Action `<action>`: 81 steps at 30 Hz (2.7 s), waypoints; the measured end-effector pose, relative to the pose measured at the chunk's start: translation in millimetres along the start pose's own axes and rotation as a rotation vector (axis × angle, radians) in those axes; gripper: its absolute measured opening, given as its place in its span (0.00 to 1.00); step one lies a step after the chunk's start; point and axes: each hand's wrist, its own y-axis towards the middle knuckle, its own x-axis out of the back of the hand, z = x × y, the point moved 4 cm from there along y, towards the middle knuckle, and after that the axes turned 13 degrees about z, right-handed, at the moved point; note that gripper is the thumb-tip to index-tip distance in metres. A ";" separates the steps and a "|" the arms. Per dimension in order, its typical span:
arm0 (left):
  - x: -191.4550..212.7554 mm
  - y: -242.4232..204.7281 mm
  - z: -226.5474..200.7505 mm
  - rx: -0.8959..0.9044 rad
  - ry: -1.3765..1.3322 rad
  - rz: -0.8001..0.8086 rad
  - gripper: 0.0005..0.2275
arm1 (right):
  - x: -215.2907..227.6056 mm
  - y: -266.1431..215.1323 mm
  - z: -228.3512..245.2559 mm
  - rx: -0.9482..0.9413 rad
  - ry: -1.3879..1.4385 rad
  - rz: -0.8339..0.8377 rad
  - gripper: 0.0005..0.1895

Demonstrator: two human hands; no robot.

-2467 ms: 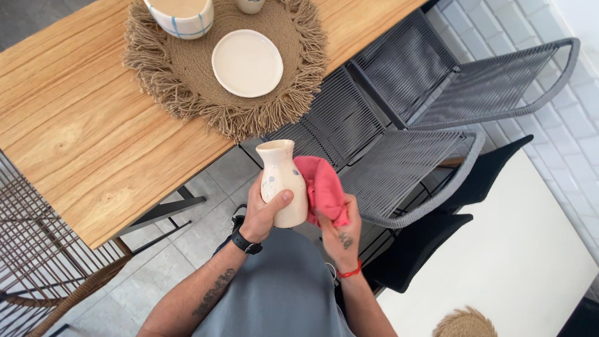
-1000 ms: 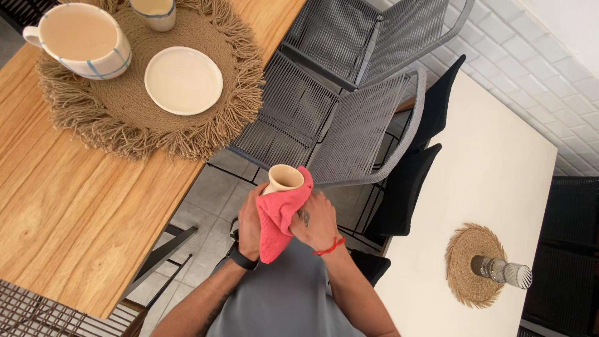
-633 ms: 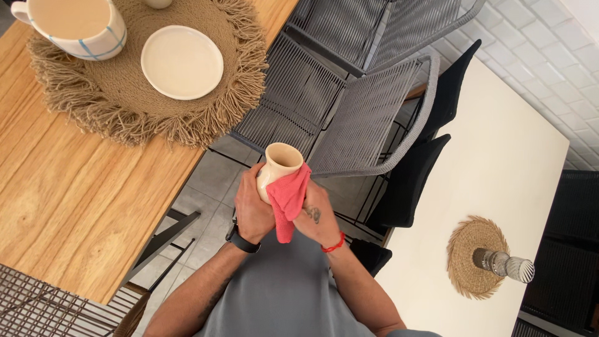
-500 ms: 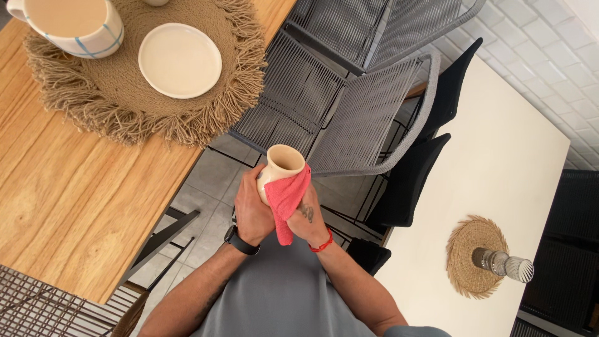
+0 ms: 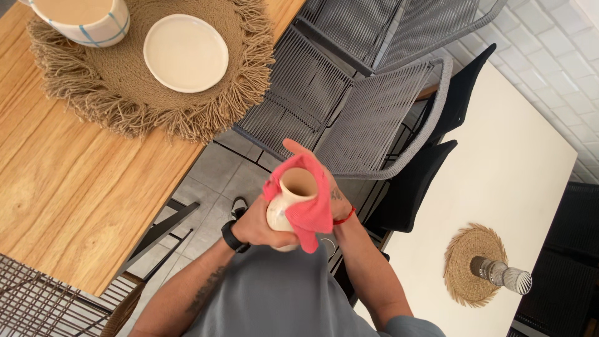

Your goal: The person wipes a place mat and several small ceramic dishes, including cups and plates, with a pink cloth.

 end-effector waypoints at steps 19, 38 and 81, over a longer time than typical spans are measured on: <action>12.8 20.9 -13.8 0.267 1.412 -0.311 0.39 | -64.2 34.9 47.8 0.091 -0.360 -0.822 0.43; 23.5 -4.5 51.3 0.530 -0.553 0.022 0.38 | 8.6 -32.5 -4.7 0.257 0.206 -0.121 0.85; 27.6 -23.5 -102.4 0.543 0.857 0.238 0.52 | -25.3 -18.2 44.9 -0.528 -0.889 0.076 0.73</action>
